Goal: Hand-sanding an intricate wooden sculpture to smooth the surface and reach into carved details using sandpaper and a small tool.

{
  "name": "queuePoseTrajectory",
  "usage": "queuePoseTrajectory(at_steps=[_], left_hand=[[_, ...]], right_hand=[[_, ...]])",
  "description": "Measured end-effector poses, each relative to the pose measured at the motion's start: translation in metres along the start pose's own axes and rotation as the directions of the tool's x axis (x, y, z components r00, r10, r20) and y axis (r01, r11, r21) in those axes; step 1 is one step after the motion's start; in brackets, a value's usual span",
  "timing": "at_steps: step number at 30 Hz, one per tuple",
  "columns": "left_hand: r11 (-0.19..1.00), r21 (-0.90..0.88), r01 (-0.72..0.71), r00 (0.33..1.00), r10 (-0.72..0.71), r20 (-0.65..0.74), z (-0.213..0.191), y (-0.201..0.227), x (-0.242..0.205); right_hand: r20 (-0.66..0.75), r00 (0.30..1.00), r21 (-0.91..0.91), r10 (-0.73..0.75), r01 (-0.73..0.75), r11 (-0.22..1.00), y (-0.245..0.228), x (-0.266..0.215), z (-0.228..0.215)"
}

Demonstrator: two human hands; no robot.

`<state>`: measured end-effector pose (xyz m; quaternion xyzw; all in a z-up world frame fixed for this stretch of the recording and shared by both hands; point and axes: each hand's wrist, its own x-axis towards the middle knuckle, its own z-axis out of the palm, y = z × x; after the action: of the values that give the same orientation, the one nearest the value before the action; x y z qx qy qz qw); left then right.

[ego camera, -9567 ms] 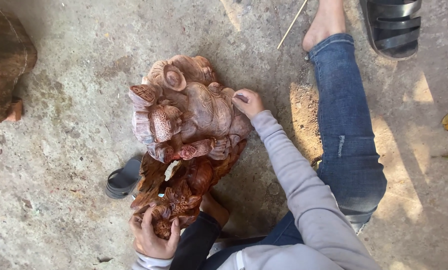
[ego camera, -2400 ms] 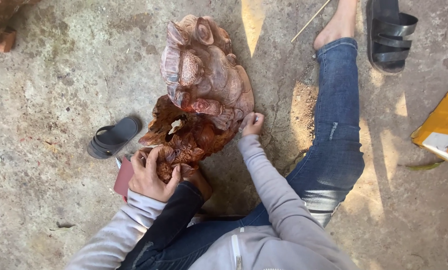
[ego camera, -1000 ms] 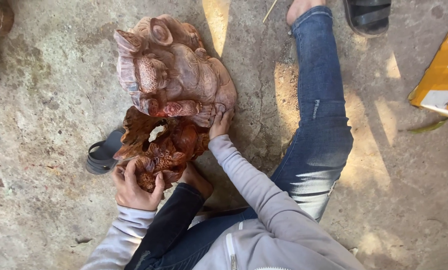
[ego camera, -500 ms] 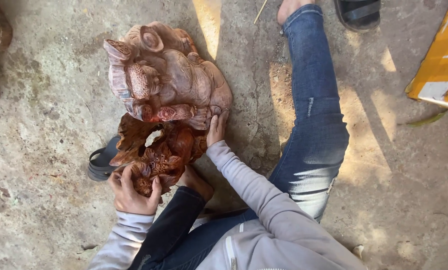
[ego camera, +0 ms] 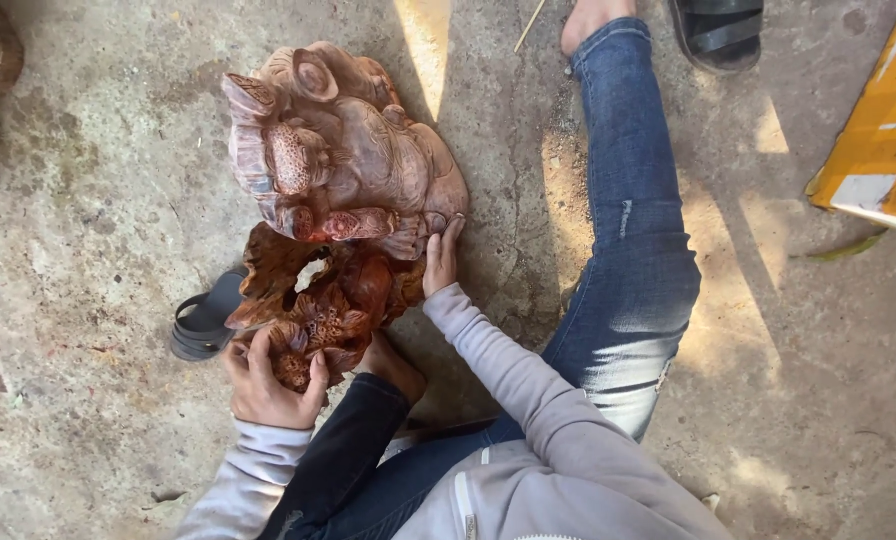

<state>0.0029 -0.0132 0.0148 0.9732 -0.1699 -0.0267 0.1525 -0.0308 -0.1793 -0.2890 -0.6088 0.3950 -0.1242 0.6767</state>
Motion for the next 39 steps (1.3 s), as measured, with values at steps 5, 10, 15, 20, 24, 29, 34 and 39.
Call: queuePoseTrajectory(at_steps=[5,10,15,20,24,29,34,39], left_hand=[[1.0,-0.013,-0.026,1.0,0.026,0.01,-0.001,0.0,0.001],[1.0,-0.002,-0.01,1.0,0.01,-0.005,0.0,0.0,0.001],[0.999,-0.023,-0.026,1.0,0.026,0.0,-0.002,0.002,0.002],[0.998,-0.051,-0.033,0.999,0.031,-0.045,0.005,-0.007,0.001],[0.998,-0.048,-0.041,0.995,0.036,-0.095,0.011,-0.015,-0.002],[1.0,-0.027,-0.011,0.997,0.009,-0.08,0.015,-0.019,-0.006],[0.999,-0.042,0.004,0.998,-0.006,-0.058,0.011,-0.018,-0.005],[0.999,0.012,0.05,0.998,-0.05,-0.027,0.014,-0.021,-0.008]], right_hand=[[-0.038,0.986,0.071,0.16,-0.157,0.985,0.004,0.045,-0.022],[0.073,0.979,-0.052,0.191,-0.188,0.981,-0.026,0.017,-0.014],[-0.024,1.0,-0.051,-0.019,0.018,0.999,0.024,0.009,0.008],[-0.144,0.989,-0.089,0.025,-0.038,0.995,0.017,0.021,-0.004],[-0.25,0.96,-0.057,0.125,-0.144,0.988,0.058,0.068,-0.038],[-0.179,0.938,0.392,0.296,-0.208,0.896,0.096,0.086,-0.047],[-0.26,0.952,0.226,0.163,-0.104,0.969,0.009,0.05,-0.05],[-0.098,0.932,-0.464,-0.349,0.267,0.845,0.067,0.035,-0.031]])
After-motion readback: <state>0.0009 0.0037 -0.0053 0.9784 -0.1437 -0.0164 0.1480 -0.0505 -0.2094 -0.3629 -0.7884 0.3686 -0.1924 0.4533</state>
